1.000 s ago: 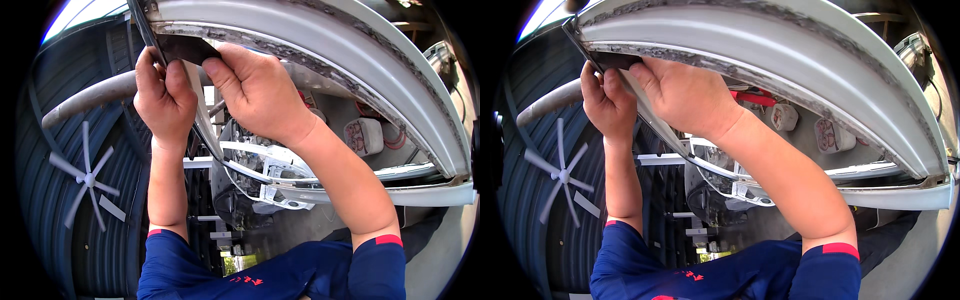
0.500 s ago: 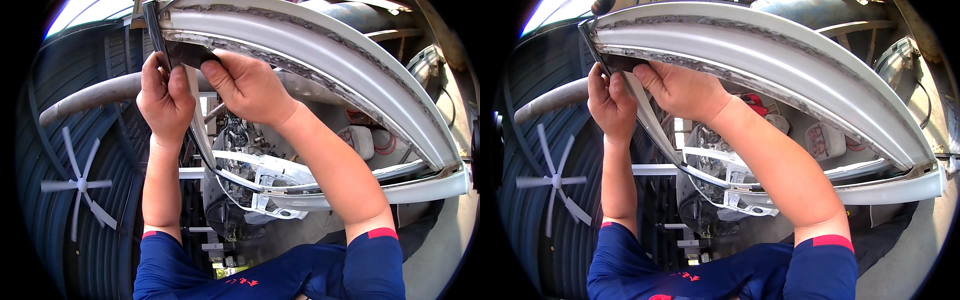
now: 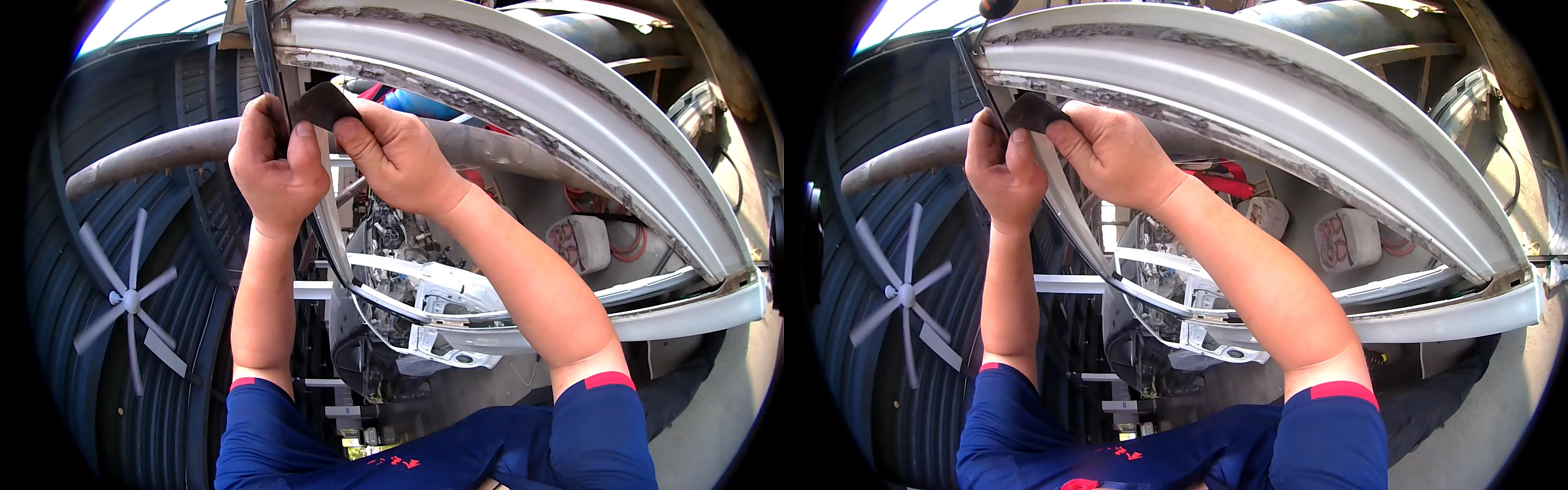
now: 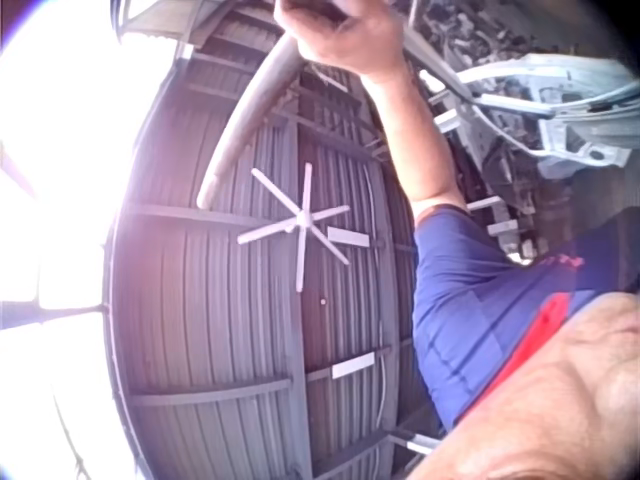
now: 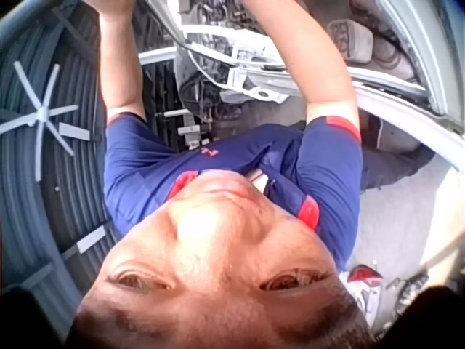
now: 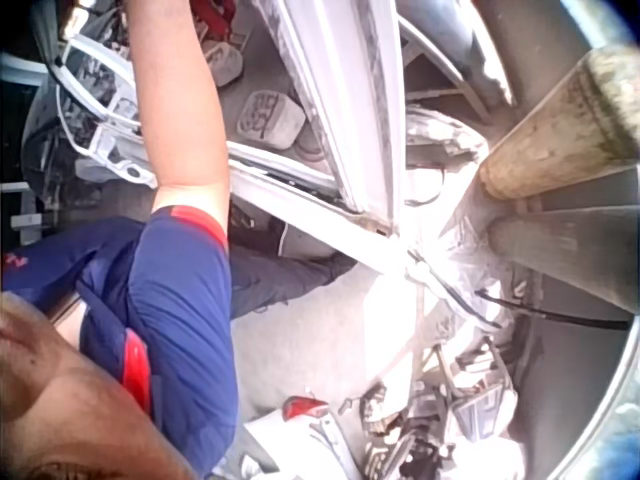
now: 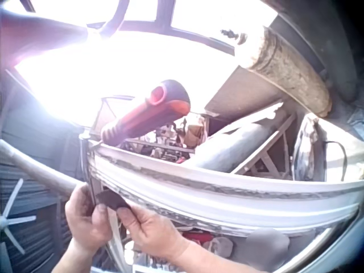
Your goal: The person uses a screwdriver to pry and remove a rubber weatherstrip from a white car door frame. They work along the length of the frame, carefully separating the rubber seal from the metal channel. The person then uses a scraper tool to clean the channel and remove debris before inspecting the removed rubber strip.
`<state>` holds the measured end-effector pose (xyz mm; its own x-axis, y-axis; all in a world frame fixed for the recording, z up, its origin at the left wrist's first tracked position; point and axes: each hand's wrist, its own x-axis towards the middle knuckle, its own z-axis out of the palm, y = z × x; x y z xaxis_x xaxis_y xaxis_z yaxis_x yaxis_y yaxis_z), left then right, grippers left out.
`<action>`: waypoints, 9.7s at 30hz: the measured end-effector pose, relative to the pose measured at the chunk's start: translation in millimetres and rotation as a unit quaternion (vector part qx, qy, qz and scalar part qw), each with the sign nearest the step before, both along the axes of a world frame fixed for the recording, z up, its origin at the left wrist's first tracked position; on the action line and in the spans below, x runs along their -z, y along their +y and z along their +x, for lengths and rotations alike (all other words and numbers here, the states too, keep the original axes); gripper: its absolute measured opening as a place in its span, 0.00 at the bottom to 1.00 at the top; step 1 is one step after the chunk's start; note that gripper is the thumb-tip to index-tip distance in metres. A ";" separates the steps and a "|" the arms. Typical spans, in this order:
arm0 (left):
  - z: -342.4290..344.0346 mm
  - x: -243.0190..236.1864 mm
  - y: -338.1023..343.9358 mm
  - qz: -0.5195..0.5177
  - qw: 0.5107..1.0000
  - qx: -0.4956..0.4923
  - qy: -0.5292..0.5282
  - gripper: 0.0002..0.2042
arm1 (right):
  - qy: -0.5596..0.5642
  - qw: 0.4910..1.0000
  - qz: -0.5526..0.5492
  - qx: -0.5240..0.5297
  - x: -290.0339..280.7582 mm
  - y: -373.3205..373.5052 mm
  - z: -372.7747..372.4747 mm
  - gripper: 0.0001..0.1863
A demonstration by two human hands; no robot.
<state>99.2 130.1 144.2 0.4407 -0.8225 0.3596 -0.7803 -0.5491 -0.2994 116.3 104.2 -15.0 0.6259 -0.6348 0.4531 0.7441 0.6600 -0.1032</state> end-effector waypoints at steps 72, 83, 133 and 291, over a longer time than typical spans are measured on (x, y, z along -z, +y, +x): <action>17.1 6.8 4.8 -0.045 0.988 -0.012 0.148 0.08 | 0.317 0.898 -0.266 0.149 12.8 -218.8 -133.8 0.21; 6.8 3.8 -6.6 -0.012 0.990 -0.034 0.140 0.07 | 0.174 0.872 -0.457 -0.010 -19.8 -261.1 -110.6 0.16; -6.1 -15.8 3.0 -0.065 0.934 -0.085 0.340 0.16 | -0.012 0.970 0.074 -0.230 39.4 -19.5 -29.1 0.21; -6.9 0.2 -10.3 0.002 0.982 0.050 0.181 0.10 | 0.334 0.913 -0.191 -0.133 -25.1 -121.6 -151.5 0.14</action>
